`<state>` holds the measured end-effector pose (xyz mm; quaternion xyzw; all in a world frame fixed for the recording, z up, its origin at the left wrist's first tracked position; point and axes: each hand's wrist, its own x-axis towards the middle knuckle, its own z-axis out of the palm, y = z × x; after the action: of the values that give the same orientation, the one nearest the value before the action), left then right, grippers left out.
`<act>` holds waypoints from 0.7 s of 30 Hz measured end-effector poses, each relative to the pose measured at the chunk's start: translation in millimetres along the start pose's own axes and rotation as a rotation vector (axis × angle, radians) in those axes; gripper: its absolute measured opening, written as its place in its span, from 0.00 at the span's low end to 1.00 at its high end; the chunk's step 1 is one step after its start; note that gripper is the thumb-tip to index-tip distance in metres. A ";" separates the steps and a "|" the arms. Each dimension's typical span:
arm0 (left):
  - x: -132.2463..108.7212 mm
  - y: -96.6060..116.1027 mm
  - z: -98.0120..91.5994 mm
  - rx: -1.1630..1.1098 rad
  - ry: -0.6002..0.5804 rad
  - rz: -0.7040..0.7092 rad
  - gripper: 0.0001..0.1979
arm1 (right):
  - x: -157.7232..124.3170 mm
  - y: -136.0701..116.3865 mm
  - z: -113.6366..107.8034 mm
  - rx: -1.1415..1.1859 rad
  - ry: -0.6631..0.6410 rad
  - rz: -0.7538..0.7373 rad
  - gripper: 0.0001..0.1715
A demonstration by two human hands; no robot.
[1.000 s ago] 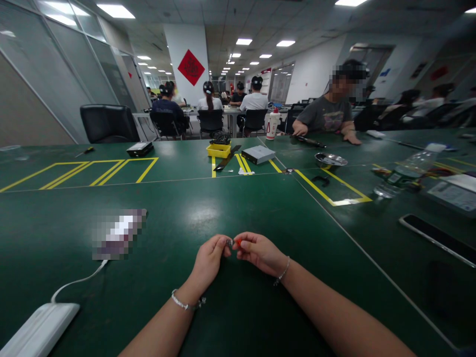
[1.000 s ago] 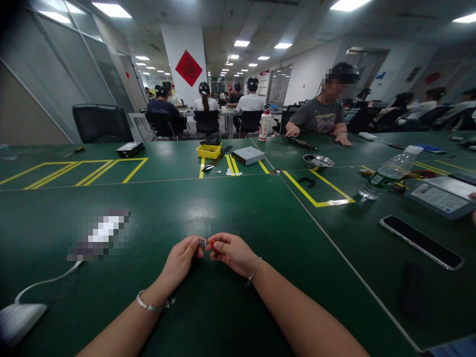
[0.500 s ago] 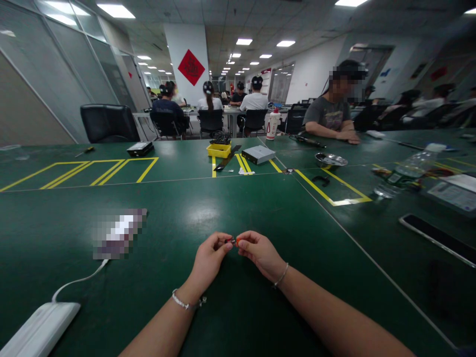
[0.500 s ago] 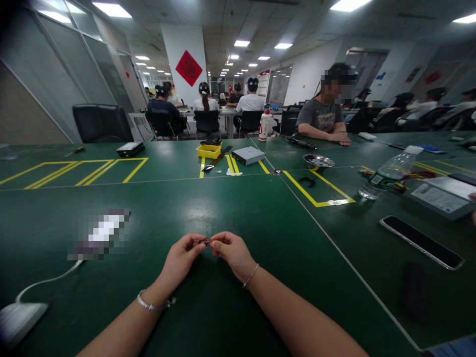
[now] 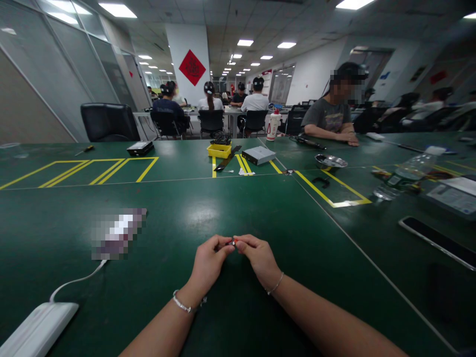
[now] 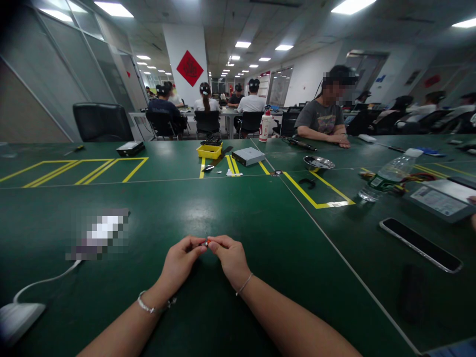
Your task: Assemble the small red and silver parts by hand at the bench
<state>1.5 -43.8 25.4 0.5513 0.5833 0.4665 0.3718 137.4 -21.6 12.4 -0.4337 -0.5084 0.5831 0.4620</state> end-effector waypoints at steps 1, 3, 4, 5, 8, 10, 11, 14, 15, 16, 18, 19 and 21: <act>0.0 -0.2 -0.1 -0.016 0.017 -0.016 0.05 | -0.4 -0.1 0.4 -0.035 -0.007 -0.031 0.11; 0.3 -0.5 -0.1 -0.068 0.049 -0.049 0.06 | -1.2 -0.7 1.0 -0.095 -0.028 -0.089 0.12; 0.6 -0.6 -0.1 -0.100 0.059 -0.066 0.07 | -1.7 -1.2 1.2 -0.120 -0.042 -0.117 0.13; 0.8 -0.7 -0.1 -0.132 0.065 -0.084 0.07 | -2.4 -2.0 1.3 -0.145 -0.056 -0.142 0.14; 1.2 -0.9 0.1 -0.210 0.075 -0.130 0.09 | -5.0 -5.5 1.4 -0.228 -0.090 -0.205 0.15; 1.2 -1.5 0.3 -0.256 0.075 -0.147 0.10 | -6.9 -7.8 1.5 -0.281 -0.100 -0.234 0.16; 1.1 -2.1 0.5 -0.282 0.072 -0.153 0.10 | -7.7 -8.5 1.6 -0.304 -0.104 -0.244 0.17; 1.2 -5.4 1.7 -0.359 0.068 -0.165 0.10 | -9.3 -7.3 2.1 -0.357 -0.107 -0.266 0.18; 1.2 -6.9 2.3 -0.382 0.070 -0.166 0.11 | -9.5 -6.0 2.5 -0.371 -0.103 -0.275 0.18; 1.2 -8.3 2.9 -0.403 0.074 -0.167 0.11 | -9.7 -4.4 2.9 -0.383 -0.101 -0.284 0.18; 1.3 -10.6 4.0 -0.439 0.080 -0.173 0.12 | -10.0 -1.0 3.8 -0.398 -0.101 -0.296 0.19; 1.3 -11.3 4.3 -0.455 0.084 -0.177 0.12 | -10.3 0.4 4.3 -0.400 -0.105 -0.297 0.20; 1.4 -11.5 4.3 -0.473 0.089 -0.181 0.13 | -11.3 2.2 5.2 -0.396 -0.117 -0.296 0.21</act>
<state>2.1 -41.3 13.3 0.3733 0.5206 0.5787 0.5047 134.3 -33.7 11.2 -0.4022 -0.6964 0.4222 0.4183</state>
